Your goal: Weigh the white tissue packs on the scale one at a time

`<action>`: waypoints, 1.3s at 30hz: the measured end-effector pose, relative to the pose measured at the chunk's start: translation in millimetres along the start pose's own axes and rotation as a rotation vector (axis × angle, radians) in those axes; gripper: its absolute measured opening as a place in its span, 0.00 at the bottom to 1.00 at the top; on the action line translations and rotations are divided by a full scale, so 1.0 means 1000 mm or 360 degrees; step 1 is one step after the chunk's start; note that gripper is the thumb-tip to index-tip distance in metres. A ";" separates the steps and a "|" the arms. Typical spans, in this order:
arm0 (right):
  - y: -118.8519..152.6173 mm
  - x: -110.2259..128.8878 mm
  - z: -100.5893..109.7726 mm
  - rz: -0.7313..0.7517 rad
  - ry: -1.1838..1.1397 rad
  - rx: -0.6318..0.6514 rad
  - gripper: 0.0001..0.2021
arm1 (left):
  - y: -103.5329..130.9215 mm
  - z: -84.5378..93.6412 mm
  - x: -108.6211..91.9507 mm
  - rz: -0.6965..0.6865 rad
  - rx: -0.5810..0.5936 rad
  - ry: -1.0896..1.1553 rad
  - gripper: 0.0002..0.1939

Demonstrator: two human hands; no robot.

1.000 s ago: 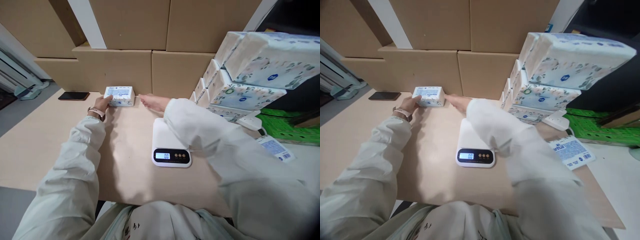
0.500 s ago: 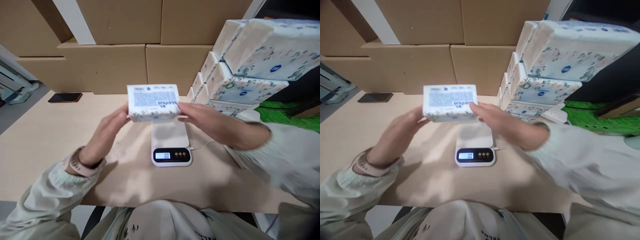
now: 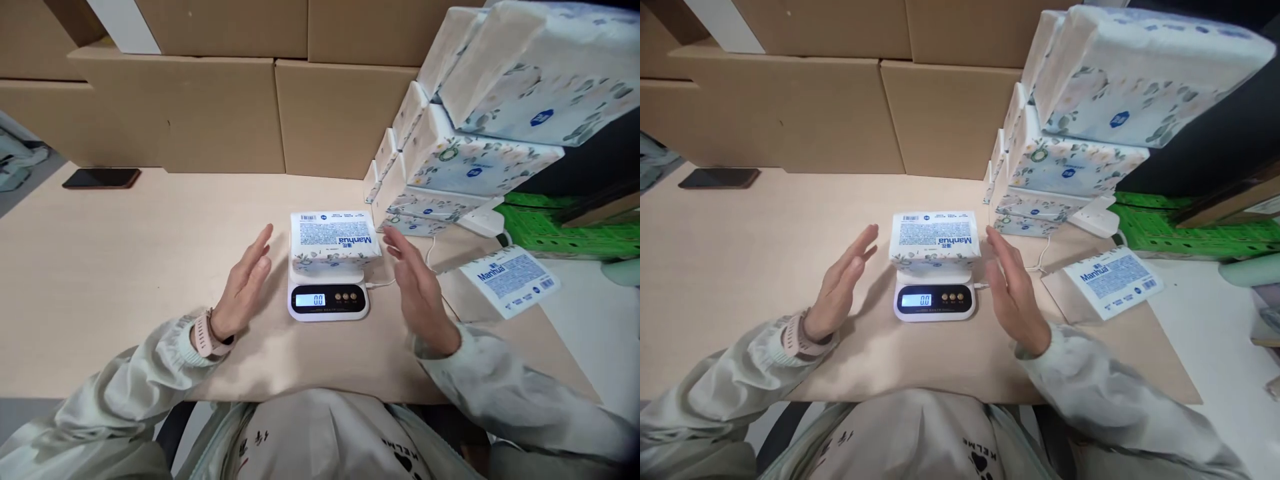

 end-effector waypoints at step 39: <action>0.003 -0.037 -0.017 -0.0145 -0.0268 -0.0039 0.32 | 0.011 -0.012 0.000 -0.0073 0.0120 -0.0183 0.32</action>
Point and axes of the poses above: each hand's wrist, its own y-axis away from the middle knuckle, its own z-axis out of the back of the hand, x = y × z, the point moved 7 cm from there along -y, towards the middle knuckle, and after that the axes turned 9 degrees about x, right-handed, at the moved point
